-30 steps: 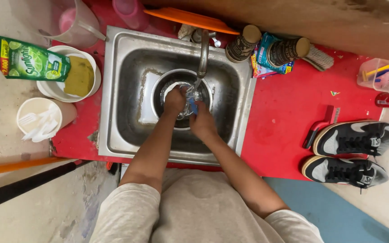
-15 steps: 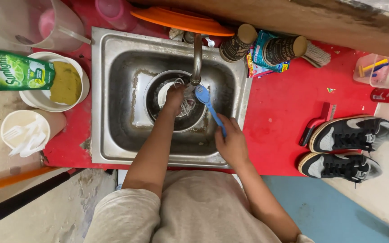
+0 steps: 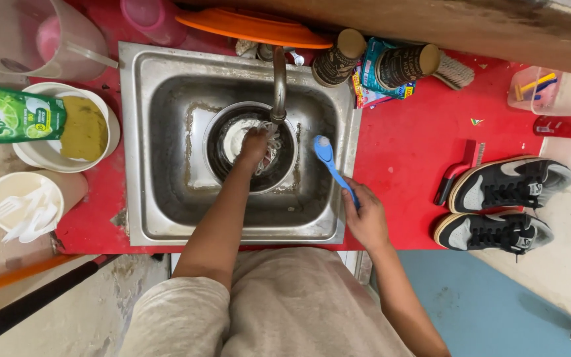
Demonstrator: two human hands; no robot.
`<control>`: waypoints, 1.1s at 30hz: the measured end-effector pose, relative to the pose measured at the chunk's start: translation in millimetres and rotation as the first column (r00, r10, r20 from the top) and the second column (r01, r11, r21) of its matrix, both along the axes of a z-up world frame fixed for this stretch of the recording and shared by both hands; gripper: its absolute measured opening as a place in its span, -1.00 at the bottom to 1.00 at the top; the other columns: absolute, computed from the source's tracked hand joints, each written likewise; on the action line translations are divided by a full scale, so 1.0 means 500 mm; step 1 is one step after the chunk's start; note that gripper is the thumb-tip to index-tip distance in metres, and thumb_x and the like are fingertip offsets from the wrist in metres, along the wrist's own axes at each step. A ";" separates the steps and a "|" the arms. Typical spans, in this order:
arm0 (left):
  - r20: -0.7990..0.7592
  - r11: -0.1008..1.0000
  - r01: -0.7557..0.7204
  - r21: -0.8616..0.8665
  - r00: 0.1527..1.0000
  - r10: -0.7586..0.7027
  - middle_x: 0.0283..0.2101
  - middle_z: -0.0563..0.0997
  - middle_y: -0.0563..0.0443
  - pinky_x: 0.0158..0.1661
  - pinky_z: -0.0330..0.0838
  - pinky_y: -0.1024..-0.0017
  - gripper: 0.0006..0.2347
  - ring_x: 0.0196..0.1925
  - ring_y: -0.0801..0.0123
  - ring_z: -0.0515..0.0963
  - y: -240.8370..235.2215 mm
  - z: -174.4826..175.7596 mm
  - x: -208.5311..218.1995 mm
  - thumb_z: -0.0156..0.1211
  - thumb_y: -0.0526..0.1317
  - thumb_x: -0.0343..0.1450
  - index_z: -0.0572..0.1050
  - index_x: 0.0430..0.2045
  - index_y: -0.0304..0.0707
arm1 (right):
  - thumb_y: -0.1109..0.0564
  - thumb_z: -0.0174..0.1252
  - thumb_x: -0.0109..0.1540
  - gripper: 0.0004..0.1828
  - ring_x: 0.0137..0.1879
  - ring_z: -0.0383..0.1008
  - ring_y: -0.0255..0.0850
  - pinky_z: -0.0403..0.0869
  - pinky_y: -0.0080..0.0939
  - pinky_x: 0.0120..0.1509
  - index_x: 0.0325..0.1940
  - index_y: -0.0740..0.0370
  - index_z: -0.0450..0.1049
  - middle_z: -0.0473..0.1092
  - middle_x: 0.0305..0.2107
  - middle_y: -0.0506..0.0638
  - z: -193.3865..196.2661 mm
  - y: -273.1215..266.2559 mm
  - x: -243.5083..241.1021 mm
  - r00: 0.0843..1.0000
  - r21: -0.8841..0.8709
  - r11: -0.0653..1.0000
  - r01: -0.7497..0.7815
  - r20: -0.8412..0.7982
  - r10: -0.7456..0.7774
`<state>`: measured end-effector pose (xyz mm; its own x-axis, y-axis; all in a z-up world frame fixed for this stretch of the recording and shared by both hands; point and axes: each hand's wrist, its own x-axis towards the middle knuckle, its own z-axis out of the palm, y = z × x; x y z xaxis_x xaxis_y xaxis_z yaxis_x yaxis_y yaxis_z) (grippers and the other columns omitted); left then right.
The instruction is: The person washes white shoelaces in a kitchen sink using a blue toothbrush and liquid detergent. They scrub the laces, rinse them under running water, and squeeze out excess water. The person also fills a metal bowl with water and places the toothbrush inside it.
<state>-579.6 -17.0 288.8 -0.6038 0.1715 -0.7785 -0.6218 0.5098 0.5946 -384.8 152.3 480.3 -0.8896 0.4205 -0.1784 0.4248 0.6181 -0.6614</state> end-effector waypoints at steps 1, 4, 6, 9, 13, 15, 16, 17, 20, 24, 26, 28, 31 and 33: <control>0.073 0.995 -0.071 0.063 0.995 0.066 -0.27 0.60 -0.34 -0.50 0.62 0.20 -0.59 -0.43 0.11 0.69 -0.002 -0.017 0.006 -0.08 -0.05 0.52 0.48 -0.02 -0.53 | 0.19 0.12 0.35 -0.69 -0.22 0.56 0.20 0.50 0.05 -0.20 0.16 0.19 0.58 0.52 -0.32 0.24 0.009 -0.012 -0.014 1.000 -0.022 1.000 -0.005 -0.001 0.005; -0.021 0.997 -0.072 0.018 0.997 0.072 -0.54 0.57 -0.18 -0.41 0.49 0.18 -0.57 -0.48 0.24 0.62 -0.019 -0.103 0.018 0.15 0.12 0.43 0.60 -0.44 -0.38 | 0.13 0.15 0.36 -0.76 -0.22 0.56 0.22 0.50 0.05 -0.21 0.08 0.17 0.61 0.56 -0.26 0.17 -0.022 -0.038 -0.024 1.000 -0.095 0.995 0.006 -0.007 -0.007; -0.010 0.993 -0.098 0.065 0.995 0.099 -0.55 0.57 -0.16 -0.40 0.50 0.21 -0.58 -0.48 0.24 0.62 -0.022 -0.123 0.025 0.19 0.13 0.41 0.59 -0.48 -0.33 | 0.12 0.17 0.35 -0.75 -0.22 0.58 0.15 0.51 0.02 -0.21 0.10 0.10 0.61 0.56 -0.26 0.13 -0.034 -0.057 -0.039 1.000 -0.117 0.993 0.024 0.009 -0.023; -0.013 0.992 -0.081 0.097 0.997 0.082 -0.50 0.60 -0.15 -0.40 0.55 0.26 -0.68 -0.45 0.25 0.66 -0.018 -0.061 0.017 0.28 0.02 0.37 0.61 -0.43 -0.33 | 0.09 0.19 0.33 -0.73 -0.23 0.59 0.05 0.52 -0.03 -0.22 0.12 0.02 0.61 0.56 -0.27 0.06 -0.047 -0.074 -0.058 0.999 -0.110 0.994 0.029 0.023 -0.027; -0.098 0.982 -0.074 0.174 0.991 0.092 -0.51 0.50 -0.12 -0.54 0.54 0.35 -0.87 -0.56 0.24 0.64 -0.048 -0.020 0.012 0.26 -0.29 0.35 0.48 -0.35 -0.37 | 0.09 0.20 0.33 -0.72 -0.29 0.55 0.03 0.52 -0.02 -0.27 0.14 0.02 0.59 0.49 -0.32 0.02 -0.073 -0.053 -0.052 1.000 0.045 0.999 -0.002 0.026 0.001; -0.181 0.993 0.030 0.114 0.983 -0.009 -0.45 0.54 -0.13 -0.42 0.52 0.26 -0.83 -0.43 0.14 0.65 -0.075 0.025 0.000 0.28 -0.21 0.38 0.48 -0.30 -0.31 | 0.10 0.21 0.32 -0.73 -0.32 0.53 0.05 0.50 -0.02 -0.28 0.11 0.06 0.60 0.46 -0.35 0.04 -0.072 -0.031 -0.040 1.000 0.077 0.997 0.019 -0.026 -0.017; -0.256 0.991 0.123 0.045 0.961 -0.108 -0.38 0.57 -0.15 -0.30 0.51 0.16 -0.78 -0.31 0.05 0.66 -0.087 0.047 -0.006 0.30 -0.12 0.42 0.47 -0.24 -0.25 | 0.12 0.22 0.32 -0.74 -0.34 0.50 0.07 0.49 -0.02 -0.29 0.09 0.09 0.60 0.43 -0.39 0.06 -0.072 -0.020 -0.033 0.997 0.108 0.993 0.037 -0.077 -0.028; -0.256 0.990 0.130 0.049 0.960 -0.113 -0.38 0.57 -0.15 -0.30 0.51 0.16 -0.78 -0.31 0.05 0.66 -0.092 0.100 -0.009 0.30 -0.12 0.42 0.47 -0.24 -0.25 | 0.12 0.22 0.32 -0.74 -0.34 0.50 0.07 0.49 -0.02 -0.29 0.09 0.09 0.60 0.43 -0.39 0.06 -0.072 -0.007 -0.027 0.996 0.112 0.993 0.043 -0.077 -0.035; -0.365 0.962 0.219 -0.162 0.893 -0.265 -0.47 0.60 -0.26 -0.27 0.52 0.05 -0.67 -0.34 -0.09 0.67 -0.116 0.180 -0.005 0.36 0.02 0.38 0.55 -0.39 -0.33 | 0.14 0.30 0.28 -0.76 -0.36 0.48 0.10 0.45 -0.02 -0.31 0.04 0.12 0.63 0.40 -0.45 0.11 -0.079 0.034 -0.006 0.984 0.129 0.987 0.099 -0.160 -0.078; -0.629 0.862 0.008 -0.506 0.681 -0.375 -0.48 0.63 -0.10 -0.28 0.56 0.06 -0.88 -0.36 -0.04 0.69 -0.149 0.110 0.022 0.27 -0.22 0.37 0.52 -0.32 -0.19 | 0.16 0.34 0.27 -0.80 -0.37 0.44 0.06 0.41 -0.05 -0.30 -0.02 0.14 0.64 0.37 -0.46 0.10 -0.089 0.072 0.008 0.963 0.170 0.973 0.153 -0.245 -0.109; -0.716 0.867 -0.130 -0.482 0.629 -0.303 -0.42 0.64 -0.11 -0.29 0.57 0.02 -0.78 -0.35 -0.07 0.69 -0.159 0.090 0.028 0.30 -0.28 0.31 0.49 -0.20 -0.16 | 0.18 0.34 0.27 -0.81 -0.37 0.42 0.07 0.40 -0.05 -0.30 -0.03 0.17 0.63 0.37 -0.46 0.12 -0.103 0.089 0.013 0.953 0.176 0.968 0.177 -0.277 -0.124; -0.735 0.838 -0.277 -0.471 0.649 -0.198 -0.31 0.66 -0.10 -0.21 0.56 0.00 -0.63 -0.25 -0.08 0.69 -0.169 0.065 0.026 0.35 -0.27 0.32 0.45 0.02 -0.07 | 0.18 0.34 0.28 -0.83 -0.40 0.40 -0.01 0.37 -0.11 -0.31 -0.04 0.14 0.64 0.35 -0.47 0.07 -0.137 0.109 0.026 0.928 0.146 0.961 0.234 -0.328 -0.176; -0.710 0.823 -0.333 -0.460 0.695 -0.116 -0.28 0.66 -0.19 -0.19 0.54 -0.09 -0.61 -0.22 -0.19 0.68 -0.195 0.038 0.016 0.43 -0.17 0.32 0.49 0.01 -0.07 | 0.19 0.35 0.26 -0.83 -0.41 0.39 -0.01 0.36 -0.10 -0.32 -0.05 0.15 0.64 0.35 -0.49 0.07 -0.135 0.115 0.027 0.923 0.129 0.963 0.238 -0.339 -0.183; -0.695 0.842 -0.321 -0.433 0.714 -0.085 -0.32 0.67 -0.21 -0.22 0.54 -0.08 -0.69 -0.24 -0.22 0.68 -0.203 0.044 -0.001 0.41 -0.16 0.32 0.55 -0.09 -0.11 | 0.20 0.35 0.27 -0.83 -0.42 0.38 -0.01 0.35 -0.10 -0.33 -0.05 0.16 0.64 0.34 -0.49 0.08 -0.133 0.116 0.029 0.919 0.118 0.964 0.240 -0.347 -0.186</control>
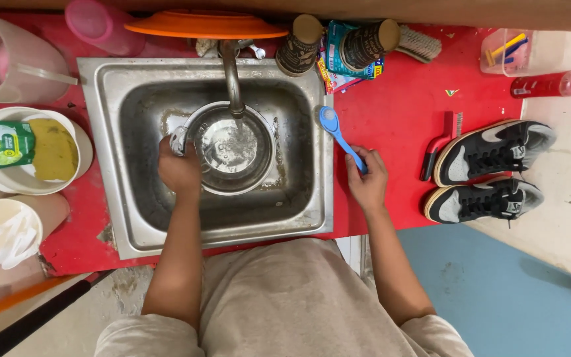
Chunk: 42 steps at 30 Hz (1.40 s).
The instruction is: The person washes white shoelaces in a kitchen sink using a blue toothbrush and liquid detergent. They scrub the laces, rinse them under running water, and squeeze out excess water. The person also fills a metal bowl with water and places the toothbrush inside it.
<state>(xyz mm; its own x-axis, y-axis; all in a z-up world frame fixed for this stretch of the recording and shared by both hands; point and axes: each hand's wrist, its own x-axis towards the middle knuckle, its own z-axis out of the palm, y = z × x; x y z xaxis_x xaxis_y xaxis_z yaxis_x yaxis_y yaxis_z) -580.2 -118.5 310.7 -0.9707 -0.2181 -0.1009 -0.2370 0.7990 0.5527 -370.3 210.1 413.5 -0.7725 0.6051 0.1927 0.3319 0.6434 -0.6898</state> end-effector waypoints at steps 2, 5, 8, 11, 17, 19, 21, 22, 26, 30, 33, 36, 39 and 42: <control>0.023 0.999 -0.007 0.041 1.000 0.006 -0.37 0.67 -0.22 -0.25 0.54 -0.08 -0.77 -0.26 -0.25 0.68 -0.033 -0.049 -0.025 0.39 -0.16 0.33 0.61 -0.19 -0.15 | 0.21 0.35 0.27 -0.83 -0.42 0.38 -0.01 0.34 -0.11 -0.33 -0.05 0.16 0.64 0.34 -0.49 0.09 0.002 -0.001 -0.001 1.000 -0.011 1.000 -0.007 -0.015 0.007; 0.255 0.995 0.089 -0.039 0.964 -0.077 -0.55 0.62 -0.11 -0.36 0.54 0.07 -0.71 -0.38 -0.10 0.69 -0.101 -0.176 -0.052 0.47 0.07 0.25 0.64 -0.39 -0.11 | 0.21 0.36 0.26 -0.83 -0.41 0.40 0.00 0.34 -0.09 -0.32 -0.05 0.17 0.63 0.37 -0.49 0.08 0.016 -0.010 -0.002 1.000 -0.036 0.999 -0.022 -0.024 0.021; 0.290 0.972 0.153 0.179 0.936 -0.201 -0.62 0.54 -0.18 -0.49 0.48 0.10 -0.78 -0.43 -0.10 0.66 -0.119 -0.195 -0.046 0.40 -0.02 0.31 0.63 -0.44 -0.15 | 0.22 0.36 0.27 -0.85 -0.42 0.40 -0.04 0.33 -0.13 -0.33 -0.07 0.19 0.63 0.38 -0.49 0.08 0.041 -0.026 -0.008 1.000 -0.102 0.995 -0.013 -0.024 0.011; 0.403 0.869 0.024 0.494 0.879 -0.254 -0.64 0.53 -0.19 -0.68 0.47 0.36 -0.84 -0.63 0.24 0.55 -0.111 -0.150 -0.027 0.30 -0.20 0.34 0.65 -0.29 -0.23 | 0.24 0.34 0.26 -0.84 -0.42 0.40 -0.05 0.32 -0.13 -0.34 -0.06 0.20 0.63 0.40 -0.49 0.09 0.025 -0.020 0.009 1.000 -0.126 0.992 0.011 -0.023 -0.014; 0.386 0.832 -0.064 0.550 0.903 -0.186 -0.58 0.53 -0.20 -0.67 0.38 0.26 -0.87 -0.55 0.33 0.52 -0.073 -0.086 0.042 0.23 -0.32 0.35 0.62 -0.33 -0.40 | 0.27 0.29 0.31 -0.86 -0.42 0.36 -0.08 0.29 -0.13 -0.35 -0.05 0.25 0.64 0.37 -0.49 0.14 -0.029 0.029 0.054 0.996 -0.112 0.991 0.073 -0.032 -0.077; 0.410 0.820 -0.159 0.550 0.906 -0.100 -0.61 0.52 -0.14 -0.67 0.42 0.38 -0.89 -0.62 0.35 0.51 -0.054 -0.048 0.069 0.23 -0.32 0.35 0.62 -0.35 -0.37 | 0.26 0.31 0.31 -0.86 -0.40 0.38 -0.05 0.32 -0.11 -0.33 -0.03 0.25 0.64 0.38 -0.48 0.14 -0.020 0.036 0.058 0.994 -0.107 0.989 0.103 -0.027 -0.106; 0.449 0.809 -0.225 0.543 0.892 -0.053 -0.60 0.52 -0.15 -0.66 0.40 0.34 -0.88 -0.62 0.33 0.52 -0.040 -0.037 0.088 0.23 -0.32 0.34 0.62 -0.34 -0.37 | 0.26 0.31 0.31 -0.86 -0.39 0.39 -0.05 0.32 -0.12 -0.32 -0.03 0.26 0.63 0.38 -0.47 0.14 -0.011 0.034 0.055 0.994 -0.118 0.987 0.105 -0.031 -0.109; 0.486 0.794 -0.290 0.535 0.874 -0.008 -0.60 0.52 -0.16 -0.65 0.39 0.30 -0.87 -0.62 0.32 0.54 -0.033 -0.030 0.099 0.23 -0.32 0.33 0.63 -0.32 -0.36 | 0.26 0.31 0.32 -0.86 -0.38 0.39 -0.05 0.33 -0.13 -0.30 -0.03 0.26 0.63 0.39 -0.46 0.13 -0.006 0.033 0.055 0.993 -0.128 0.986 0.106 -0.037 -0.112; 0.705 0.730 -0.492 0.474 0.709 0.020 -0.51 0.55 -0.15 -0.57 0.53 0.21 -0.74 -0.55 0.24 0.57 -0.003 0.082 0.099 0.30 -0.32 0.25 0.61 -0.20 -0.33 | 0.28 0.29 0.31 -0.85 -0.37 0.37 -0.10 0.33 -0.14 -0.28 -0.03 0.28 0.62 0.38 -0.46 0.14 0.009 0.015 0.048 0.994 -0.182 0.979 0.091 -0.048 -0.102; 0.876 0.633 -0.640 0.435 0.464 -0.133 -0.40 0.54 -0.13 -0.46 0.51 0.32 -0.77 -0.44 0.26 0.57 0.002 0.032 0.103 0.29 -0.27 0.36 0.55 -0.20 -0.46 | 0.26 0.29 0.32 -0.85 -0.36 0.37 -0.17 0.34 -0.20 -0.27 -0.02 0.26 0.62 0.39 -0.46 0.10 0.009 0.009 0.051 0.990 -0.230 0.967 0.107 -0.065 -0.125; 0.914 0.517 -0.755 0.404 0.351 -0.202 -0.51 0.49 -0.05 -0.54 0.42 0.53 -0.89 -0.55 0.31 0.55 0.000 -0.065 0.116 0.22 -0.29 0.37 0.55 -0.38 -0.41 | 0.25 0.29 0.34 -0.86 -0.38 0.35 -0.21 0.34 -0.23 -0.29 -0.01 0.26 0.62 0.38 -0.47 0.08 0.010 0.010 0.060 0.988 -0.258 0.958 0.125 -0.057 -0.144; 0.914 0.376 -0.846 0.378 0.277 -0.296 -0.61 0.34 0.02 -0.62 0.24 0.67 -0.92 -0.63 0.40 0.45 0.028 -0.015 0.111 0.13 -0.34 0.36 0.44 -0.55 -0.32 | 0.25 0.27 0.34 -0.86 -0.37 0.33 -0.23 0.33 -0.23 -0.29 -0.01 0.28 0.61 0.38 -0.47 0.07 0.019 0.008 0.066 0.986 -0.273 0.952 0.136 -0.057 -0.158; 0.898 0.258 -0.916 0.307 0.188 -0.398 -0.61 0.28 0.03 -0.70 0.10 0.70 -0.89 -0.70 0.50 0.30 0.034 -0.026 0.126 0.12 -0.34 0.37 0.37 -0.58 -0.27 | 0.25 0.26 0.35 -0.86 -0.37 0.32 -0.25 0.33 -0.25 -0.29 0.00 0.28 0.60 0.37 -0.48 0.06 0.030 0.004 0.073 0.982 -0.283 0.946 0.158 -0.053 -0.180; 0.884 0.257 -0.923 0.285 0.149 -0.444 -0.57 0.34 -0.01 -0.71 0.09 0.66 -0.90 -0.72 0.50 0.27 0.034 -0.044 0.136 0.17 -0.30 0.36 0.39 -0.54 -0.26 | 0.23 0.27 0.35 -0.85 -0.40 0.30 -0.28 0.33 -0.28 -0.31 0.00 0.26 0.61 0.34 -0.50 0.02 0.032 0.004 0.083 0.974 -0.294 0.935 0.200 -0.044 -0.223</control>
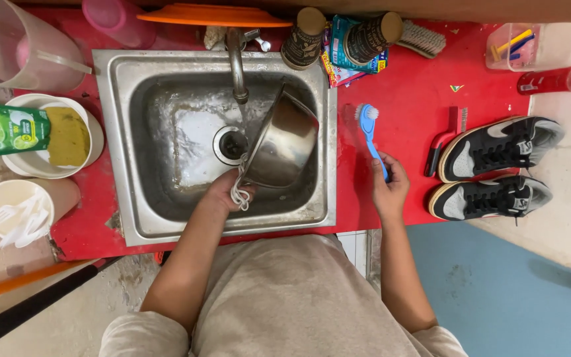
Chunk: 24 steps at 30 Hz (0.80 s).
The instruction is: The person washes white shoelaces in a kitchen sink using a blue toothbrush and liquid detergent. They scrub the laces, rinse them under running water, and squeeze out excess water. The person also fills a metal bowl with water and places the toothbrush inside it.
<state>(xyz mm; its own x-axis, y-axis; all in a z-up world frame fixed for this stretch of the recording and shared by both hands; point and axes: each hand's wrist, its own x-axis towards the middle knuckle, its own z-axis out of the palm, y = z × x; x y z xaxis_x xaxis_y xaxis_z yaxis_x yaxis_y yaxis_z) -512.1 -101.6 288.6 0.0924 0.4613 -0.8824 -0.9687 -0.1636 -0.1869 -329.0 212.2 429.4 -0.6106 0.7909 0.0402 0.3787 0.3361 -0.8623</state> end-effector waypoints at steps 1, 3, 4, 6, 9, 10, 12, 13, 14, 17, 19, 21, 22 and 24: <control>-0.055 0.999 0.044 -0.023 0.998 -0.045 -0.56 0.36 -0.02 -0.70 0.12 0.63 -0.90 -0.71 0.46 0.30 0.003 0.003 -0.003 0.19 -0.29 0.35 0.41 -0.52 -0.27 | 0.22 0.29 0.35 -0.85 -0.41 0.29 -0.30 0.34 -0.29 -0.32 0.00 0.25 0.61 0.32 -0.50 0.00 -0.001 0.001 0.001 1.000 -0.006 1.000 0.025 0.002 -0.025; -0.132 0.992 0.109 -0.062 0.984 -0.116 -0.55 0.40 -0.05 -0.68 0.16 0.57 -0.90 -0.69 0.40 0.35 0.010 0.025 -0.008 0.23 -0.28 0.33 0.43 -0.50 -0.28 | 0.22 0.29 0.34 -0.85 -0.41 0.29 -0.30 0.34 -0.30 -0.33 0.00 0.25 0.61 0.32 -0.51 -0.01 0.001 0.001 0.001 0.999 -0.007 0.999 0.038 -0.001 -0.038; -0.203 0.980 0.166 -0.107 0.961 -0.186 -0.54 0.44 -0.08 -0.66 0.20 0.51 -0.89 -0.67 0.34 0.39 0.012 0.037 -0.008 0.27 -0.27 0.30 0.46 -0.48 -0.29 | 0.23 0.29 0.34 -0.85 -0.42 0.29 -0.31 0.33 -0.30 -0.33 0.00 0.26 0.61 0.31 -0.51 -0.01 0.003 0.000 0.003 0.999 -0.010 0.999 0.048 -0.002 -0.048; -0.275 0.963 0.219 -0.157 0.927 -0.256 -0.53 0.48 -0.10 -0.64 0.24 0.45 -0.87 -0.65 0.28 0.44 0.017 0.069 -0.016 0.30 -0.26 0.28 0.49 -0.46 -0.30 | 0.23 0.30 0.34 -0.85 -0.42 0.29 -0.32 0.34 -0.31 -0.33 0.00 0.25 0.62 0.30 -0.51 -0.02 -0.004 0.004 0.011 0.998 -0.014 0.998 0.060 -0.004 -0.060; -0.393 0.915 0.303 -0.267 0.832 -0.391 -0.51 0.55 -0.16 -0.60 0.33 0.34 -0.81 -0.61 0.16 0.54 0.025 0.119 -0.022 0.38 -0.23 0.23 0.55 -0.41 -0.32 | 0.22 0.31 0.34 -0.85 -0.43 0.29 -0.32 0.33 -0.32 -0.34 0.00 0.25 0.62 0.30 -0.52 -0.03 -0.019 0.013 0.028 0.997 -0.013 0.997 0.074 -0.007 -0.074; -0.444 0.885 0.334 -0.324 0.773 -0.454 -0.50 0.59 -0.19 -0.58 0.37 0.28 -0.78 -0.59 0.09 0.59 0.028 0.136 -0.023 0.41 -0.22 0.21 0.57 -0.39 -0.33 | 0.22 0.31 0.34 -0.85 -0.43 0.29 -0.32 0.33 -0.33 -0.34 0.00 0.24 0.62 0.30 -0.52 -0.03 -0.026 0.017 0.034 0.997 -0.008 0.997 0.077 -0.012 -0.077; -0.505 0.838 0.309 -0.449 0.687 -0.523 -0.43 0.62 -0.15 -0.52 0.45 0.27 -0.74 -0.49 0.11 0.63 0.044 0.174 -0.019 0.41 -0.16 0.25 0.61 -0.28 -0.27 | 0.25 0.30 0.34 -0.84 -0.43 0.27 -0.33 0.33 -0.33 -0.34 0.01 0.26 0.62 0.30 -0.52 -0.02 -0.017 0.019 0.040 0.996 -0.003 0.997 0.080 -0.035 -0.080; -0.550 0.784 0.262 -0.563 0.589 -0.592 -0.37 0.66 -0.11 -0.46 0.53 0.27 -0.69 -0.39 0.12 0.68 0.053 0.192 -0.018 0.41 -0.09 0.28 0.64 -0.16 -0.21 | 0.27 0.29 0.34 -0.84 -0.43 0.26 -0.33 0.32 -0.33 -0.33 0.02 0.28 0.61 0.30 -0.52 -0.02 -0.014 0.020 0.042 0.995 0.003 0.997 0.082 -0.061 -0.082; -0.550 0.783 0.264 -0.564 0.587 -0.594 -0.37 0.66 -0.11 -0.46 0.53 0.27 -0.69 -0.39 0.12 0.68 0.056 0.189 -0.010 0.41 -0.09 0.28 0.64 -0.16 -0.21 | 0.27 0.29 0.34 -0.84 -0.43 0.26 -0.33 0.32 -0.33 -0.33 0.02 0.28 0.61 0.30 -0.52 -0.02 -0.003 0.020 0.042 0.994 0.002 0.996 0.085 -0.062 -0.085; -0.665 0.775 0.200 -0.600 0.415 -0.621 -0.42 0.66 -0.06 -0.41 0.56 0.30 -0.76 -0.40 0.20 0.67 0.075 0.217 0.007 0.30 -0.13 0.39 0.66 -0.15 -0.22 | 0.28 0.26 0.36 -0.84 -0.42 0.26 -0.35 0.32 -0.34 -0.33 0.04 0.29 0.61 0.30 -0.51 -0.03 0.045 0.015 0.037 0.995 0.030 0.997 0.078 -0.072 -0.075; -0.721 0.785 0.165 -0.597 0.320 -0.615 -0.49 0.64 -0.06 -0.46 0.53 0.36 -0.80 -0.49 0.32 0.62 0.101 0.284 0.010 0.25 -0.18 0.41 0.63 -0.18 -0.27 | 0.32 0.27 0.35 -0.84 -0.40 0.27 -0.32 0.33 -0.32 -0.29 0.02 0.31 0.61 0.32 -0.49 0.02 0.092 0.004 0.026 0.993 0.060 0.996 0.068 -0.101 -0.062; -0.740 0.788 0.151 -0.597 0.276 -0.613 -0.52 0.60 -0.18 -0.43 0.49 0.24 -0.79 -0.45 0.21 0.62 0.130 0.294 0.016 0.28 -0.16 0.39 0.62 -0.31 -0.36 | 0.31 0.29 0.34 -0.83 -0.39 0.29 -0.31 0.33 -0.32 -0.29 0.02 0.31 0.61 0.32 -0.48 0.02 0.114 0.010 0.032 0.994 0.088 0.995 0.052 -0.099 -0.043; -0.757 0.792 0.131 -0.596 0.235 -0.609 -0.55 0.56 -0.29 -0.39 0.45 0.12 -0.75 -0.40 0.10 0.62 0.145 0.299 0.018 0.30 -0.13 0.37 0.60 -0.44 -0.45 | 0.31 0.30 0.33 -0.82 -0.38 0.30 -0.30 0.33 -0.32 -0.28 0.02 0.32 0.62 0.32 -0.46 0.03 0.124 0.014 0.035 0.995 0.115 0.993 0.028 -0.097 -0.017; -0.780 0.801 0.146 -0.580 0.184 -0.598 -0.51 0.60 -0.31 -0.33 0.48 0.09 -0.74 -0.34 0.07 0.64 0.188 0.278 0.023 0.26 -0.11 0.40 0.61 -0.43 -0.44 | 0.32 0.31 0.32 -0.82 -0.37 0.31 -0.27 0.33 -0.28 -0.26 0.01 0.32 0.62 0.33 -0.46 0.05 0.146 0.017 0.036 0.995 0.149 0.988 0.036 -0.096 -0.022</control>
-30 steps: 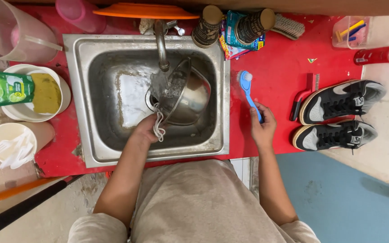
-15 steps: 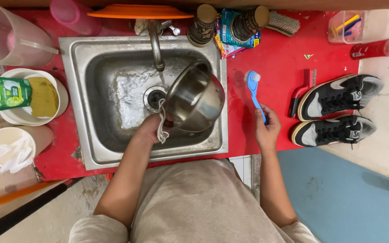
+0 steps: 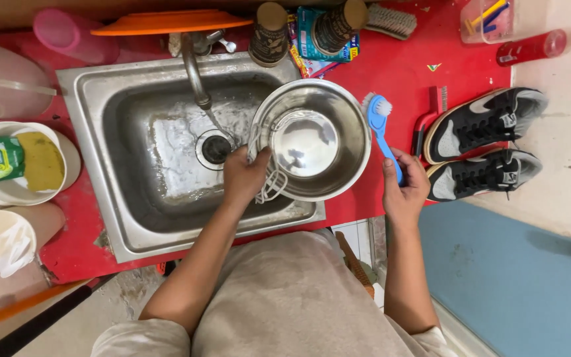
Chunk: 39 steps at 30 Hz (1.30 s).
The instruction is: The person washes white shoelaces in a kitchen sink using a blue toothbrush and liquid detergent. They scrub the laces, rinse them under running water, and squeeze out excess water. The person also fills a metal bowl with water and places the toothbrush inside it.
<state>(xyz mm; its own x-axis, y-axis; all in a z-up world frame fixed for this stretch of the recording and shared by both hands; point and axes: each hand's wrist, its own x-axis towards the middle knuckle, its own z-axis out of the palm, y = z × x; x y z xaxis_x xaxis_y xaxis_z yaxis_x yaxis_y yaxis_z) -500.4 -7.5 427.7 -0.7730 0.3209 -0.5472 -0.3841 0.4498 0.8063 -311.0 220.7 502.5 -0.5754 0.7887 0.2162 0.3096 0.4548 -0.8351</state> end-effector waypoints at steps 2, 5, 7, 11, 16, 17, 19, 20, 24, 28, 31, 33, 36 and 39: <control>-0.040 0.999 0.042 0.032 0.998 -0.041 -0.47 0.63 -0.32 -0.27 0.50 0.07 -0.72 -0.28 0.04 0.66 0.053 0.009 0.001 0.23 -0.09 0.44 0.62 -0.41 -0.42 | 0.34 0.32 0.32 -0.83 -0.35 0.33 -0.23 0.34 -0.25 -0.23 0.00 0.33 0.63 0.34 -0.45 0.07 0.020 0.009 0.000 1.000 0.040 0.999 0.007 -0.005 -0.006; -0.070 0.991 0.124 0.042 0.990 -0.121 -0.38 0.64 -0.43 -0.19 0.48 -0.11 -0.65 -0.18 -0.27 0.65 0.126 0.046 0.008 0.16 -0.04 0.46 0.61 -0.33 -0.50 | 0.34 0.32 0.33 -0.82 -0.37 0.32 -0.20 0.33 -0.21 -0.26 0.02 0.33 0.62 0.32 -0.48 0.08 0.038 0.024 0.006 0.999 0.096 0.995 0.005 0.034 -0.009; -0.073 0.979 0.201 -0.026 0.977 -0.202 -0.34 0.64 -0.42 -0.16 0.48 -0.14 -0.60 -0.14 -0.31 0.64 0.168 0.036 0.019 0.11 0.02 0.46 0.60 -0.32 -0.48 | 0.31 0.35 0.32 -0.82 -0.38 0.36 -0.14 0.32 -0.18 -0.29 0.02 0.31 0.63 0.35 -0.49 0.09 0.043 0.034 0.015 0.993 0.158 0.987 -0.021 0.119 0.002; 0.010 0.946 0.299 -0.126 0.954 -0.300 -0.05 0.64 -0.41 0.13 0.42 -0.07 -0.45 0.12 -0.23 0.58 0.226 0.075 0.025 0.00 0.14 0.45 0.55 -0.01 -0.48 | 0.31 0.34 0.30 -0.81 -0.38 0.36 -0.16 0.32 -0.15 -0.31 0.01 0.27 0.64 0.36 -0.49 0.11 0.017 0.038 0.040 0.982 0.137 0.991 0.003 0.186 -0.029; -0.027 0.960 0.250 -0.123 0.966 -0.255 -0.30 0.68 -0.21 -0.03 0.51 0.06 -0.61 -0.01 -0.14 0.64 0.259 0.006 0.047 0.10 0.12 0.42 0.61 -0.32 -0.25 | 0.28 0.30 0.28 -0.78 -0.38 0.44 0.01 0.35 -0.07 -0.33 0.02 0.32 0.63 0.41 -0.45 0.21 -0.005 0.031 0.042 0.939 0.141 0.990 0.018 0.337 -0.065; -0.028 0.963 0.240 -0.124 0.969 -0.246 -0.30 0.68 -0.21 -0.03 0.51 0.06 -0.61 -0.01 -0.14 0.64 0.261 0.004 0.047 0.10 0.12 0.42 0.61 -0.32 -0.25 | 0.28 0.30 0.28 -0.78 -0.38 0.44 0.01 0.35 -0.07 -0.33 0.02 0.32 0.63 0.41 -0.45 0.21 -0.017 0.036 0.043 0.940 0.140 0.990 0.008 0.336 -0.055; 0.007 0.966 0.240 -0.095 0.971 -0.240 -0.30 0.67 -0.23 -0.04 0.52 0.03 -0.58 -0.02 -0.15 0.65 0.264 0.000 0.046 0.08 0.15 0.42 0.60 -0.34 -0.29 | 0.20 0.32 0.27 -0.77 -0.34 0.47 0.10 0.40 0.00 -0.28 0.01 0.25 0.65 0.43 -0.42 0.17 -0.041 0.044 0.042 0.898 0.203 0.979 -0.031 0.436 -0.062; 0.006 0.969 0.229 -0.096 0.973 -0.230 -0.30 0.67 -0.23 -0.04 0.52 0.03 -0.58 -0.02 -0.15 0.65 0.260 0.008 0.043 0.08 0.15 0.42 0.60 -0.34 -0.29 | 0.20 0.32 0.27 -0.77 -0.34 0.47 0.10 0.40 0.00 -0.28 0.01 0.25 0.65 0.43 -0.42 0.17 -0.042 0.045 0.040 0.899 0.202 0.979 -0.042 0.434 -0.051; 0.015 0.978 0.202 -0.061 0.979 -0.201 -0.36 0.67 -0.24 -0.15 0.57 0.11 -0.49 -0.13 -0.11 0.69 0.213 0.045 0.023 0.14 0.28 0.37 0.57 -0.35 -0.29 | 0.12 0.30 0.28 -0.75 -0.30 0.50 0.15 0.46 0.06 -0.23 0.02 0.20 0.65 0.42 -0.42 0.15 -0.061 0.063 0.038 0.838 0.306 0.943 -0.131 0.543 -0.060; -0.012 0.999 -0.030 0.034 0.999 0.031 -0.35 0.64 -0.35 -0.18 0.53 0.06 -0.52 -0.19 -0.16 0.67 0.131 -0.021 -0.024 0.22 0.21 0.40 0.53 -0.38 -0.37 | 0.12 0.30 0.28 -0.76 -0.29 0.53 0.18 0.49 0.10 -0.22 0.02 0.19 0.67 0.44 -0.42 0.14 -0.094 0.094 0.043 0.796 0.365 0.910 -0.196 0.601 -0.070; 0.378 0.872 -0.465 0.151 0.842 0.384 -0.44 0.70 -0.17 -0.73 0.13 0.55 -0.66 -0.72 0.48 0.38 0.059 0.002 -0.096 0.15 0.04 0.44 0.40 -0.40 -0.32 | -0.01 0.28 0.29 -0.72 -0.21 0.56 0.10 0.51 0.11 -0.15 0.04 0.05 0.66 0.48 -0.34 0.07 -0.132 0.125 0.061 0.691 0.426 0.843 -0.328 0.717 -0.094; 0.512 0.790 -0.577 0.208 0.752 0.415 -0.39 0.67 -0.23 -0.72 0.21 0.53 -0.67 -0.69 0.40 0.41 0.043 -0.117 -0.137 0.16 0.02 0.46 0.35 -0.27 -0.32 | -0.04 0.27 0.30 -0.72 -0.19 0.57 0.11 0.51 0.14 -0.13 0.05 0.03 0.66 0.50 -0.32 0.06 -0.146 0.135 0.065 0.664 0.424 0.830 -0.363 0.742 -0.088; 0.634 0.675 -0.678 0.291 0.665 0.395 -0.37 0.62 -0.27 -0.69 0.37 0.47 -0.68 -0.63 0.28 0.51 0.042 -0.171 -0.172 0.13 -0.06 0.48 0.29 -0.15 -0.36 | -0.06 0.24 0.31 -0.70 -0.14 0.58 0.12 0.51 0.16 -0.10 0.07 0.01 0.66 0.53 -0.28 0.06 -0.139 0.137 0.053 0.596 0.392 0.829 -0.399 0.798 -0.090; 0.599 0.654 -0.670 0.351 0.697 0.393 -0.47 0.51 -0.18 -0.73 0.30 0.48 -0.73 -0.68 0.29 0.45 0.065 -0.214 -0.182 0.07 -0.09 0.52 0.31 -0.18 -0.38 | -0.07 0.22 0.32 -0.66 -0.08 0.59 0.13 0.51 0.15 -0.07 0.13 -0.02 0.65 0.55 -0.27 0.05 -0.133 0.144 0.040 0.513 0.330 0.848 -0.415 0.854 -0.082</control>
